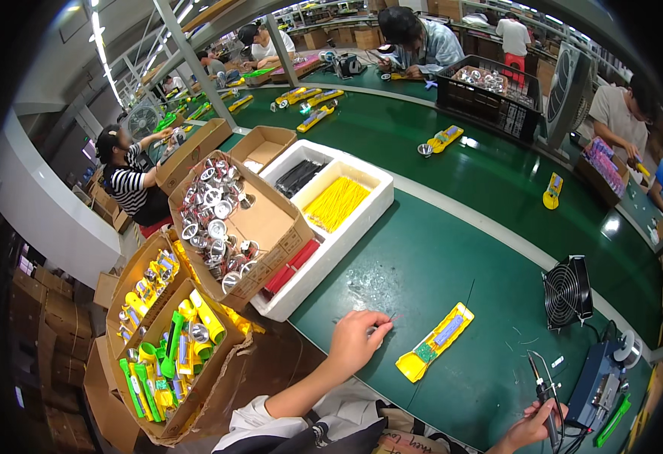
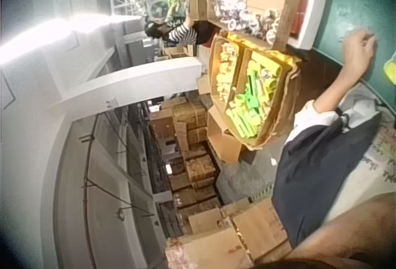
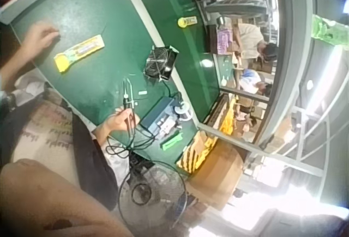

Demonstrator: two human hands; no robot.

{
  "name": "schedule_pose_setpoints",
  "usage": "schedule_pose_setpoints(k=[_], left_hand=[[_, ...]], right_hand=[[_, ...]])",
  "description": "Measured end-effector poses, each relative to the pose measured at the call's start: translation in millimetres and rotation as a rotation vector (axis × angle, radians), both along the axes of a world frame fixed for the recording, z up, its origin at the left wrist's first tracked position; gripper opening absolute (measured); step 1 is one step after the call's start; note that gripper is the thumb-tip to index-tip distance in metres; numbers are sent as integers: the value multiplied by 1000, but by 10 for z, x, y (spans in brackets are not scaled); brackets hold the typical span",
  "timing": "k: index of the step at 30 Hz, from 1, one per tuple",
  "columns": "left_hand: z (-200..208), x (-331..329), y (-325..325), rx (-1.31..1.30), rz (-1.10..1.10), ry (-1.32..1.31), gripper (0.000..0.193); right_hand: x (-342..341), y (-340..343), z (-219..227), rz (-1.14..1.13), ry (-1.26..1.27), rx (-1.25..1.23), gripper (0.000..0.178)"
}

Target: The person assembles flashlights on an assembly line by soldering wires onto circuit boards using a soldering iron and placing the components onto a conveyor belt.

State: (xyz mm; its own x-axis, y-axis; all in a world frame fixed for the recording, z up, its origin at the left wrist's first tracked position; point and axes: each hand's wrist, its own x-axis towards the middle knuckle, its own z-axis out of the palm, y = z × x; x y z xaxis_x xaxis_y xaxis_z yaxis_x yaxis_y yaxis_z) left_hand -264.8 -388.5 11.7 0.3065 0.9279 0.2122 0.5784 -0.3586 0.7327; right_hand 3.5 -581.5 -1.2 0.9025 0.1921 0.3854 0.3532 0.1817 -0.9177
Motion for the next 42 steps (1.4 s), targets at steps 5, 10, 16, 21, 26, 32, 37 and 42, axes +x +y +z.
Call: schedule_pose_setpoints(k=[5,10,16,21,26,32,37,42], left_hand=[[-76,-6,-27,-22,-42,-94,10],[-142,19,-157,68,-38,-69,10],[-239,113,-299,105,-36,-159,8],[-216,90,-349,5,-64,-213,4],[-214,176,-448,32,7,-227,4],[-320,165,-491,62,-37,-310,7],[-192,200,-551,112,-53,-219,11],[-279,236,-575,187,30,-187,13]], right_hand=[[-21,9,18,-25,3,-16,12],[-88,28,84,-16,34,-37,15],[-96,38,27,-104,11,-166,14],[-64,130,-1,-137,-18,-238,12],[-128,182,107,-175,-35,-277,11],[-368,148,229,68,-15,-92,11],[-640,160,326,227,60,-65,21],[-938,210,301,285,187,-147,27]])
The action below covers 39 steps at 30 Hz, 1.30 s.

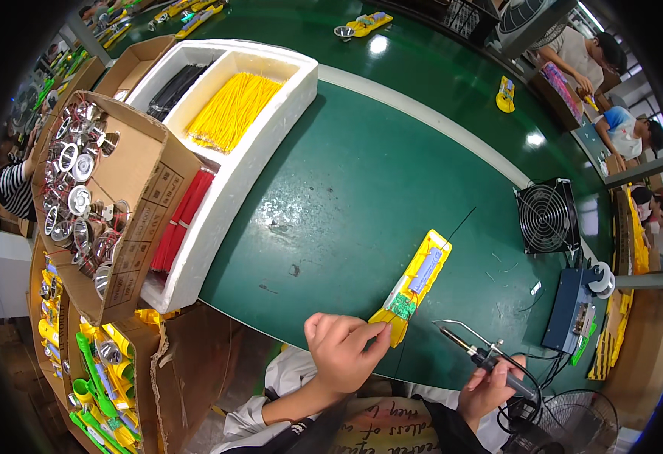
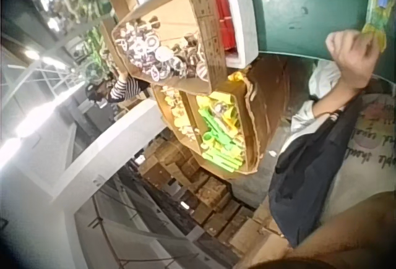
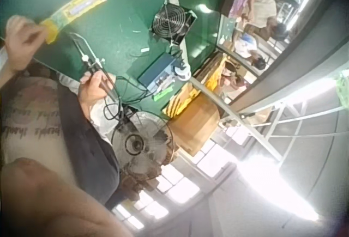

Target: The person assembles flashlights on an assembly line by soldering wires onto circuit boards using a soldering iron and placing the components onto a conveyor belt.

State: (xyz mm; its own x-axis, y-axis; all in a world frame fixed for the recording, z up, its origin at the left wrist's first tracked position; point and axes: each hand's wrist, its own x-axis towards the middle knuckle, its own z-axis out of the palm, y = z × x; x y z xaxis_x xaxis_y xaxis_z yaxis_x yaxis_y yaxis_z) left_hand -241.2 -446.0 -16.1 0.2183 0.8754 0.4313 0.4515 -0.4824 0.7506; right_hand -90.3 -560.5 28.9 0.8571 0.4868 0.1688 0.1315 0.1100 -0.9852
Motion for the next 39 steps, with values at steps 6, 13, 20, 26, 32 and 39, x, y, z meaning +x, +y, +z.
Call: schedule_pose_setpoints(k=[6,13,20,26,32,39], left_hand=[[51,-2,32,-34,-23,8,14],[46,-81,-1,-85,-132,-39,12],[75,-57,5,-232,-136,62,13],[43,-72,2,-81,-117,1,13],[14,-58,51,-73,-39,28,11],[26,15,120,-64,18,91,10]], right_hand=[[-157,100,-72,-26,84,-52,28],[-180,128,-41,-97,37,-61,26],[-234,180,-37,-67,39,-87,30],[-223,185,-33,-74,35,-76,31],[-228,197,-46,-88,37,-100,31],[-263,218,-113,-44,122,-70,36]])
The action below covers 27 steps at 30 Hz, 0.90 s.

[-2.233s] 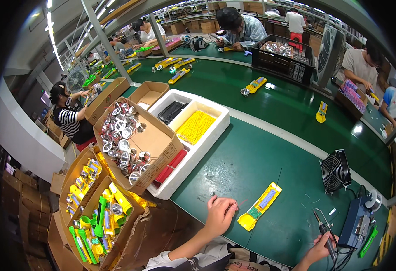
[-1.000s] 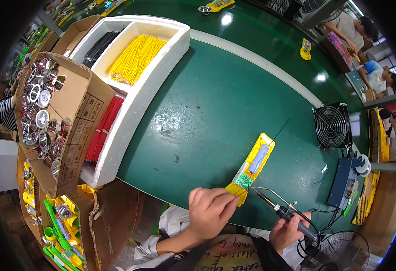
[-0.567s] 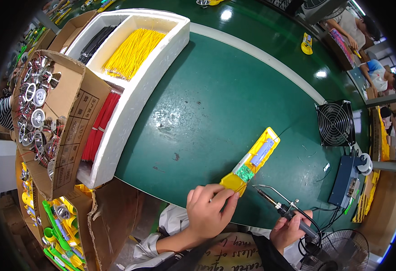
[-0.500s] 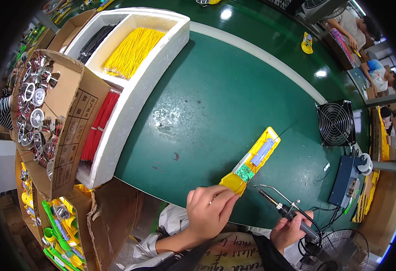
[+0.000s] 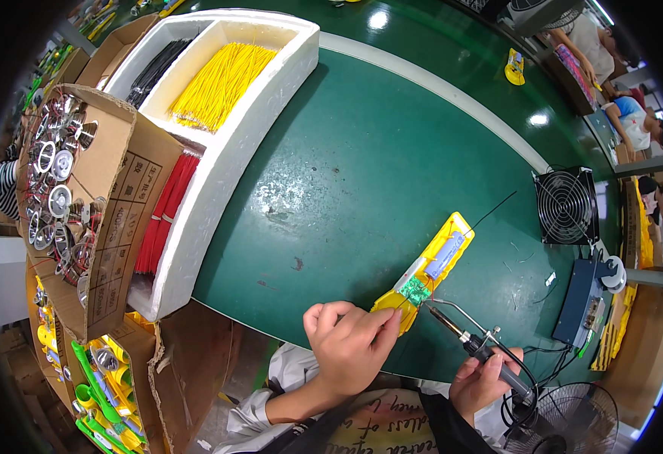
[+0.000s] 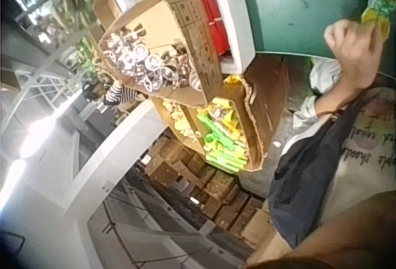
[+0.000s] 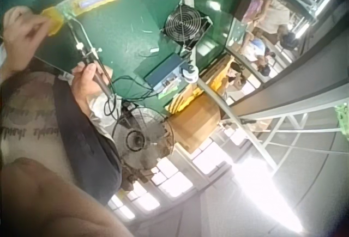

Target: The person assembles flashlights on an assembly line by soldering wires onto circuit boards using a soldering iron and placing the components onto a conveyor belt.

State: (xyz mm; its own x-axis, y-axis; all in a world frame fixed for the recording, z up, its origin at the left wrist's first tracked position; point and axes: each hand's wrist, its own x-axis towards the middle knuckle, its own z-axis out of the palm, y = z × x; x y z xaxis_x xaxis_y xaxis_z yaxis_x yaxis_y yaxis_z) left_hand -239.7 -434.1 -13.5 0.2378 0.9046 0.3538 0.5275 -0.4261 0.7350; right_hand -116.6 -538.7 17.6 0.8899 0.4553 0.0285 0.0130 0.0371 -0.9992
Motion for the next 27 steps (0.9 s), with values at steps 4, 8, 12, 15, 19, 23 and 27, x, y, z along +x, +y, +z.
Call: schedule_pose_setpoints(k=[4,8,12,15,19,23,27], left_hand=[[2,19,41,9,24,-18,11],[8,24,57,30,8,-71,13],[-11,30,71,37,4,-93,15],[-18,54,90,17,-5,-85,15],[-8,71,105,3,-6,-110,15],[-13,66,110,-10,-4,-119,15],[-14,56,113,-23,-10,-129,15]], right_hand=[[-42,37,-29,35,-31,13,36],[-87,78,-59,59,-137,-23,33],[-107,91,-58,41,-173,-25,36],[-117,86,-72,35,-173,-47,38],[-145,106,-90,49,-211,-53,40],[-145,96,-95,100,-225,-50,40],[-124,52,-89,126,-247,-79,41]])
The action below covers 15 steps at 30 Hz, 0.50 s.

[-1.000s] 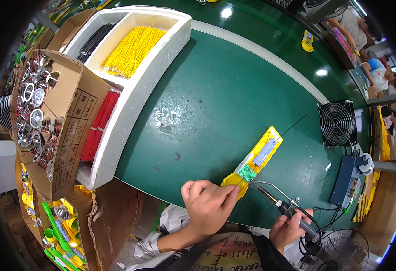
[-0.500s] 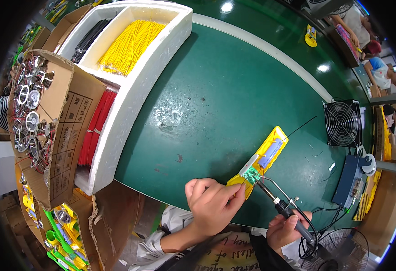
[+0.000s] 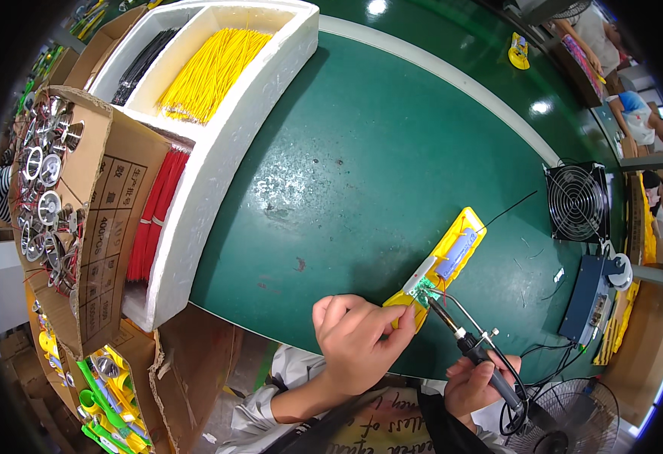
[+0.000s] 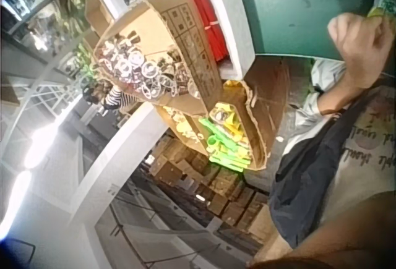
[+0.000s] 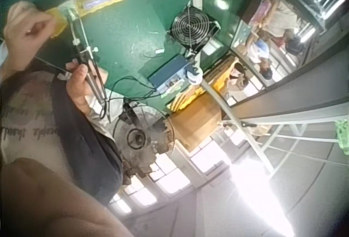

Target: The person assembles flashlights on an assembly line by soldering wires onto circuit boards using a soldering iron and placing the components onto a conveyor belt.

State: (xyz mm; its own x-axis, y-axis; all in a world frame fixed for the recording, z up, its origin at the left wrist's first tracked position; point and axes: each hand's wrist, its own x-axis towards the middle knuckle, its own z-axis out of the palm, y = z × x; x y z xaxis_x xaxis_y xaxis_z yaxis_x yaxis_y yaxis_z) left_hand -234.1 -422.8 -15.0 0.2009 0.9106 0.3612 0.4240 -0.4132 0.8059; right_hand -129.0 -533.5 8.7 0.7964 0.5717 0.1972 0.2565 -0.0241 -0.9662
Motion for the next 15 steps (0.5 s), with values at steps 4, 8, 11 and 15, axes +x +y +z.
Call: schedule_pose_setpoints(k=[4,8,11,15], left_hand=[[-14,9,-1,1,0,-6,15],[-13,11,1,-7,9,-2,15],[-19,9,-3,-3,14,-8,15],[-11,2,-9,-2,11,-9,15]], right_hand=[[-9,32,-15,-12,-4,15,38],[-6,15,-4,-16,-20,-46,44],[-11,18,6,-18,-40,-55,44],[-7,-18,-3,-35,-88,-74,43]])
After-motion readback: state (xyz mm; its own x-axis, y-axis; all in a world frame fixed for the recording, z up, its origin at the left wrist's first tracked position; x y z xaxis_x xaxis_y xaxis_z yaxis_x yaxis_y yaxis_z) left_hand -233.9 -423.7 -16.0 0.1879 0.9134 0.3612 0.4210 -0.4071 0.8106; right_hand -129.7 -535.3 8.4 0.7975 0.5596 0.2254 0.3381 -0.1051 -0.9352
